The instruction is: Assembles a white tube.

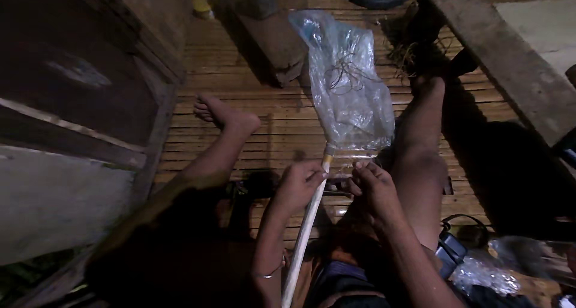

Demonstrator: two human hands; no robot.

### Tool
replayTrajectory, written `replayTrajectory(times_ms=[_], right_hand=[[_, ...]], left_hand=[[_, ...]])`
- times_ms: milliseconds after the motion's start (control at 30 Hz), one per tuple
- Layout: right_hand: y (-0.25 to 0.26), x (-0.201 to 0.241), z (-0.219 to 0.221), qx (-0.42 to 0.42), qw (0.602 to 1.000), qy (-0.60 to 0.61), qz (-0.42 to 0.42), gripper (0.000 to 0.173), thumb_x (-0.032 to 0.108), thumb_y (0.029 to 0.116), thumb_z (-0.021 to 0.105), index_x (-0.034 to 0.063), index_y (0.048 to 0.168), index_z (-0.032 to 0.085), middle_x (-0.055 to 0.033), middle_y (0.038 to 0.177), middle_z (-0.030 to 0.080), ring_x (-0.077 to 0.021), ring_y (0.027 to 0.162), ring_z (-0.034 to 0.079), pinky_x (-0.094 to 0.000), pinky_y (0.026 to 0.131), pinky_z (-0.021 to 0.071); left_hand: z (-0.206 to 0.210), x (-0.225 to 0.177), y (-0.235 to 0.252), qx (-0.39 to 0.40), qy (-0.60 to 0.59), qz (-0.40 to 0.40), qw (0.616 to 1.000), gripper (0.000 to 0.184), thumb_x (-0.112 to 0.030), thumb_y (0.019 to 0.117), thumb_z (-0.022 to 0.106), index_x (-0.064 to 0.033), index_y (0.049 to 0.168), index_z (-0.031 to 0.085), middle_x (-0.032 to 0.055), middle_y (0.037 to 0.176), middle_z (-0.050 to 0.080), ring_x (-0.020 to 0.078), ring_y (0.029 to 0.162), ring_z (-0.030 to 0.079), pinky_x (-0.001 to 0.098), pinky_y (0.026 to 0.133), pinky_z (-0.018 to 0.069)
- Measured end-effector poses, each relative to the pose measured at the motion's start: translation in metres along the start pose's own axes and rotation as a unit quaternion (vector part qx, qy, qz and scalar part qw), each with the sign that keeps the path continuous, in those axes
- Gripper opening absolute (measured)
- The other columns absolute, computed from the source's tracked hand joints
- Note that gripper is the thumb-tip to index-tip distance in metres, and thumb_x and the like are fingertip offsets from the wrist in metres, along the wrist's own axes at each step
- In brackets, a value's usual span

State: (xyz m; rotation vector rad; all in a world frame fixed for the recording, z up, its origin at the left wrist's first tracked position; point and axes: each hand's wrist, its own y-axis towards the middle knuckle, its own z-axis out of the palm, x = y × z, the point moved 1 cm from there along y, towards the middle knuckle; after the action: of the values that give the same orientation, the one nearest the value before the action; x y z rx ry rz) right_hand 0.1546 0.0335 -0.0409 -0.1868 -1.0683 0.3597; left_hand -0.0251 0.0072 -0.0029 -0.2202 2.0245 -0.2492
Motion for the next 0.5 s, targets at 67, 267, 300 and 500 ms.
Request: replayTrajectory(times_ms=[67,267,300,500], right_hand=[[-0.001,-0.005,-0.006,-0.03,0.998,-0.047,0.016,0.017,0.01,0.1084,0.044,0.0039,0.098,0.056,0.0004,0.061,0.048,-0.0077,0.047,0.047,-0.0232,0.047,0.048],[0.004,-0.028,-0.019,-0.047,0.983,-0.172,0.039,0.016,0.012,0.1083,0.048,0.0002,0.102,0.057,-0.0009,0.062,0.052,-0.0061,0.044,0.046,-0.0216,0.043,0.0431],[0.005,-0.032,-0.021,-0.048,0.982,-0.18,0.042,0.016,0.012,0.1079,0.049,-0.0004,0.102,0.057,-0.001,0.064,0.053,-0.0059,0.045,0.046,-0.0215,0.043,0.0426],[0.011,-0.043,-0.028,-0.064,0.958,-0.279,0.008,0.017,0.013,0.1057,0.053,-0.0022,0.105,0.061,-0.0048,0.076,0.059,-0.0079,0.055,0.053,-0.0249,0.053,0.0489]], left_hand=[[0.0,-0.001,0.0,0.011,0.008,-0.002,1.0,0.011,-0.013,0.1011,0.064,-0.0038,0.1,0.071,0.0018,0.081,0.069,0.0057,0.067,0.06,0.0244,0.065,0.0519],[-0.006,0.001,-0.004,0.119,0.024,-0.01,0.993,0.014,-0.013,0.1025,0.062,-0.0036,0.098,0.07,-0.0019,0.073,0.062,0.0012,0.062,0.053,0.019,0.06,0.0455],[-0.007,0.001,-0.005,0.142,0.03,-0.016,0.989,0.014,-0.014,0.1027,0.061,-0.0039,0.1,0.07,-0.0033,0.072,0.061,-0.0001,0.06,0.05,0.0176,0.058,0.0428],[-0.002,0.004,-0.002,0.144,0.027,-0.025,0.989,0.013,-0.012,0.1031,0.06,-0.0034,0.098,0.069,-0.0027,0.068,0.056,0.0013,0.055,0.046,0.0176,0.054,0.04]])
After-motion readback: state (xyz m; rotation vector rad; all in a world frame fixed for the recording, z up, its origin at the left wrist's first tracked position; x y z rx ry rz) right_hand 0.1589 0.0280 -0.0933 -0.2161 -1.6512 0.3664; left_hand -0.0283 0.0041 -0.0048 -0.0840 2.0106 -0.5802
